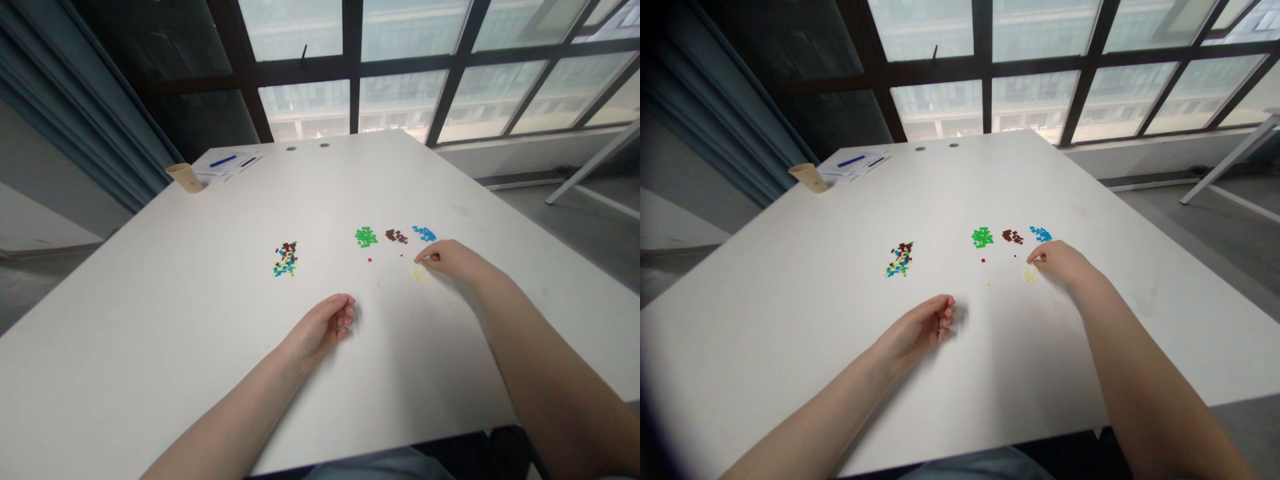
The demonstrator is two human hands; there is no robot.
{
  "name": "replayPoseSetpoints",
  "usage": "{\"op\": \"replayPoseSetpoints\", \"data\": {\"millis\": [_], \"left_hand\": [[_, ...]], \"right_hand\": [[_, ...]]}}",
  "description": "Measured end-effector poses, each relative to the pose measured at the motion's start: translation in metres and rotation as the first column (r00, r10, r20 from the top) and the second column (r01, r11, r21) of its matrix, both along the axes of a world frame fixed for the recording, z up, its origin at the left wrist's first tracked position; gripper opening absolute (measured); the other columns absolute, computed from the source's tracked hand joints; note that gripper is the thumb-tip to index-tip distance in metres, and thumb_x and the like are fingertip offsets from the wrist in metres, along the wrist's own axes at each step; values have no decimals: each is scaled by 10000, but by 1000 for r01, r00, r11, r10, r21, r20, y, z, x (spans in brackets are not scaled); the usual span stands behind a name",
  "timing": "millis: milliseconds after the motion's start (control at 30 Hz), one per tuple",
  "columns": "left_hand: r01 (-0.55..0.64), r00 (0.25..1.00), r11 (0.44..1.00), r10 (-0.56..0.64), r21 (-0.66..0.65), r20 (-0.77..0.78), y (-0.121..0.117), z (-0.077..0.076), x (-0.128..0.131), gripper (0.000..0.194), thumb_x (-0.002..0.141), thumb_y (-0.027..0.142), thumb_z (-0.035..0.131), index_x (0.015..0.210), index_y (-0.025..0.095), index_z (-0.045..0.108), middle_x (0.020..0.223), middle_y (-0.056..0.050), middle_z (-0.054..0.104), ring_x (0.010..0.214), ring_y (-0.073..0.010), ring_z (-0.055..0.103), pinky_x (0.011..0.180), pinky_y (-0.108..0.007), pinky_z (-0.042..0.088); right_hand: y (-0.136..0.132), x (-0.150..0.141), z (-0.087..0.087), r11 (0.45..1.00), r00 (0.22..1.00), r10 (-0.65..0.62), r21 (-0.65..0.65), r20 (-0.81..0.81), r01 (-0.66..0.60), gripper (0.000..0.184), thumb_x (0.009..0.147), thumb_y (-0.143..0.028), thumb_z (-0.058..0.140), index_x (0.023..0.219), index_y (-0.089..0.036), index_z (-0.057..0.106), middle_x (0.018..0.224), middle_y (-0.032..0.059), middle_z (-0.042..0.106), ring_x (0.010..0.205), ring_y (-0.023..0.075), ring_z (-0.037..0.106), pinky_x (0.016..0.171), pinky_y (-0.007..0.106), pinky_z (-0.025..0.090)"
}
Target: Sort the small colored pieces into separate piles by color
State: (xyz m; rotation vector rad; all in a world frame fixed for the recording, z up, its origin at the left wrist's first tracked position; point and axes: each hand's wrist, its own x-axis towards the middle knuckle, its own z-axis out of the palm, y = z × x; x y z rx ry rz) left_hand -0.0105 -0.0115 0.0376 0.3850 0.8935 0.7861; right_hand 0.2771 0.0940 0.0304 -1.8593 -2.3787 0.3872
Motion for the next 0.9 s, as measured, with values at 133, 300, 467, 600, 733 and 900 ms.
{"op": "replayPoseSetpoints", "data": {"millis": [133,300,467,600,733,900], "left_hand": [[-1,1000,1000,0,-13,-9,-1,-1,2,102,773,218,548,734,128,577,619,17,515,481,-28,459,464,-148,338],[-10,999,1000,10,5,-35,4,3,-4,76,750,209,560,741,134,567,629,20,509,490,-34,459,470,-152,349],[-188,838,889,367,418,-403,35,12,-51,121,736,284,546,777,170,549,653,22,500,540,-64,454,506,-177,355],[257,113,713,649,653,-753,54,8,-90,155,751,273,494,826,184,597,824,-36,568,743,-146,514,685,-258,394],[569,-220,753,527,331,-821,55,-4,-92,162,744,262,491,803,202,630,886,-65,590,834,-205,536,719,-293,390],[600,-255,769,444,219,-859,54,-14,-85,146,725,283,525,794,219,636,904,-62,615,859,-226,555,696,-291,394]], "right_hand": [[-2,-1,2,1000,999,29,0,-23,-29,293,688,-171,459,812,-238,715,516,-7,545,444,105,439,469,229,323],[-6,-6,6,998,999,33,-55,-28,-35,326,664,-127,433,784,-227,720,474,-12,516,420,104,411,463,235,313],[-9,-9,12,1000,997,8,10,-73,-7,289,679,-161,436,782,-204,702,499,-11,536,438,112,425,484,242,325],[-16,-22,15,988,987,76,144,-141,-55,276,704,-179,421,790,-201,682,589,-3,584,487,114,459,506,237,340],[-26,-45,13,962,955,216,213,-205,-172,273,706,-140,414,788,-193,669,691,13,621,567,119,504,562,236,375],[-37,-67,8,955,940,265,192,-216,-225,271,730,-120,407,796,-196,659,770,15,637,643,128,538,617,245,396]]}}
